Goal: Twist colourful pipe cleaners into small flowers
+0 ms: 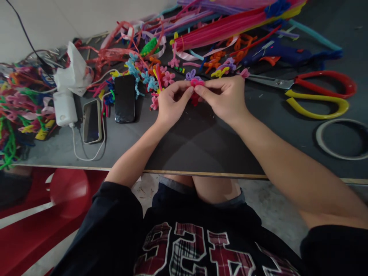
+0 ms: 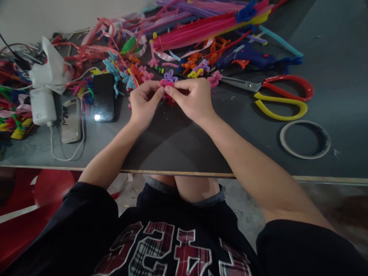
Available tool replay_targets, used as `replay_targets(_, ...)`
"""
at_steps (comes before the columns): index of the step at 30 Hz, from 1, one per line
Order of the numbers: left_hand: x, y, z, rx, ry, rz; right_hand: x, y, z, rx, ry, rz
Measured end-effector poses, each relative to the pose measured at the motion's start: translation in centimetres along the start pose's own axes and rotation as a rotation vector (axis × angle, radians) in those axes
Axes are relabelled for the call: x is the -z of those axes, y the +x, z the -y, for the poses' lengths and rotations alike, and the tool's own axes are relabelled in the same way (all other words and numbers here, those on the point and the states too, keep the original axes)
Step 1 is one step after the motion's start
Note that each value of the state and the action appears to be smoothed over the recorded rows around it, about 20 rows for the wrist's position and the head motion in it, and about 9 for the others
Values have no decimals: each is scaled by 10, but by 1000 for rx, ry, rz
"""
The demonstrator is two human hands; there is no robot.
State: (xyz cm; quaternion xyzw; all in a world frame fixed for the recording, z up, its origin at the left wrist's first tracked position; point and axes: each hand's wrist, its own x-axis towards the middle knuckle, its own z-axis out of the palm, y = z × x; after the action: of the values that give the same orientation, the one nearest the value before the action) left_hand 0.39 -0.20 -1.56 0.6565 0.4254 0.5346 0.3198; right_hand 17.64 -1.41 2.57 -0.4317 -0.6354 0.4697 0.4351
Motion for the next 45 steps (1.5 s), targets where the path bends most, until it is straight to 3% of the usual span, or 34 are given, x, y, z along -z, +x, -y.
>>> replay_targets(1, -1, -1, -1, -8, -15, -20, -3, 1, -2, 45, -21, -82)
replay_targets(5, -5, -3, -3, 0, -29, -77, -11, 5, -11, 81, 14, -99)
replay_targets(9, -2, -2, -9, -27, 91, -7, -6, 9, -12, 68, 25, -95)
replay_targets(15, 14, 5, -16, -221, 300, 75, 3, 11, -3, -101, 177, 142)
replay_targets(19, 21, 10, -9, -341, 445, 149, 5, 10, 0, -120, 263, 201)
replay_targets(24, 27, 11, -6, -461, 444, 196, 9, 8, 2, -144, 285, 347)
replay_targets(34, 30, 13, -13, -482, 403, 281, 24, 8, 10, -129, 201, 429)
replay_targets(39, 30, 13, -17, -533, 472, 348, 23, 8, 10, -51, 44, 349)
replay_targets(42, 28, 11, -20, -460, 454, 344, 21, 7, 8, 41, -169, 266)
replay_targets(45, 22, 9, -28, -262, 362, 264, 19, 3, 12, 140, -396, 171)
